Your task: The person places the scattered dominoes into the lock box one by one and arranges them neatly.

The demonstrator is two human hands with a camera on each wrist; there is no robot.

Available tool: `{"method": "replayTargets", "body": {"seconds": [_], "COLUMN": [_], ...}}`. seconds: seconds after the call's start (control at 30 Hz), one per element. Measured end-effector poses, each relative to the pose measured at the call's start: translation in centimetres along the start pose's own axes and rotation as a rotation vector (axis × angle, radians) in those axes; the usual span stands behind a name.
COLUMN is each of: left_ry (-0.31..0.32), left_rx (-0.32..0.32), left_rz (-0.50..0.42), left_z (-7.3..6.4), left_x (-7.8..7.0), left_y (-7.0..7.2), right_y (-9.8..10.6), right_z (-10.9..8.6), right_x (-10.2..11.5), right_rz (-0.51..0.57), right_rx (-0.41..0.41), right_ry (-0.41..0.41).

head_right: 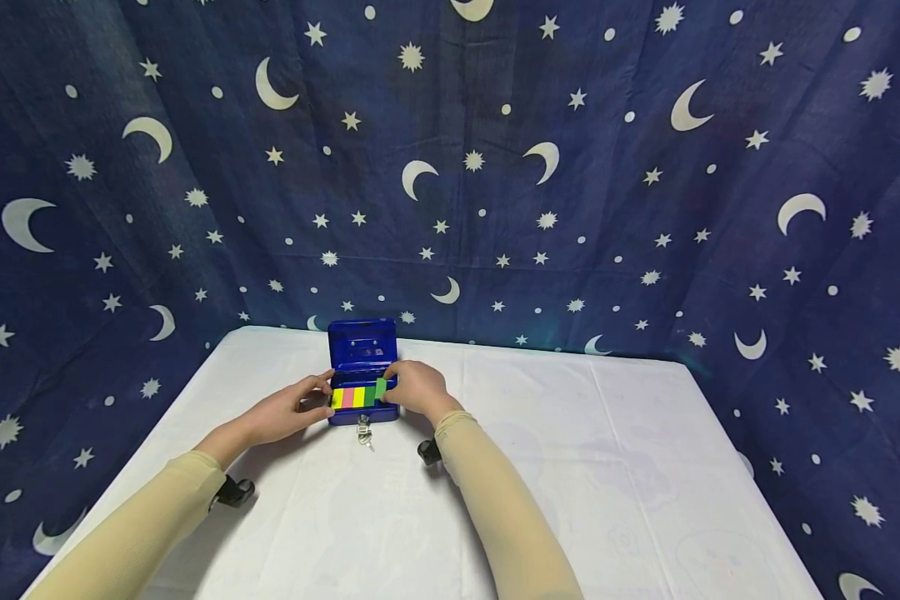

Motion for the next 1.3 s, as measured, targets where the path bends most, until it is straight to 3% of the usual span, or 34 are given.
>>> {"method": "replayTargets", "body": {"seconds": [1.03, 1.3], "left_ry": [0.003, -0.044], "left_rx": [-0.003, -0.014], "left_rz": [-0.001, 0.012], "left_z": [-0.01, -0.07], "left_x": [0.06, 0.19], "left_y": [-0.01, 0.13], "right_y": [-0.98, -1.02], "right_z": [0.30, 0.20], "right_x": [-0.12, 0.05], "right_rz": [-0.016, -0.005], "right_rx": [0.085, 0.079], "right_ry": [-0.075, -0.074]}}
Point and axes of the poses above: each hand's wrist, its own z-axis towards the middle knuckle, its own y-axis out of the back of the hand, x = y × z, the point moved 6 cm from there along z, towards the middle knuckle, and after that the axes turned 1 degree about -y, right-handed, at the moved point
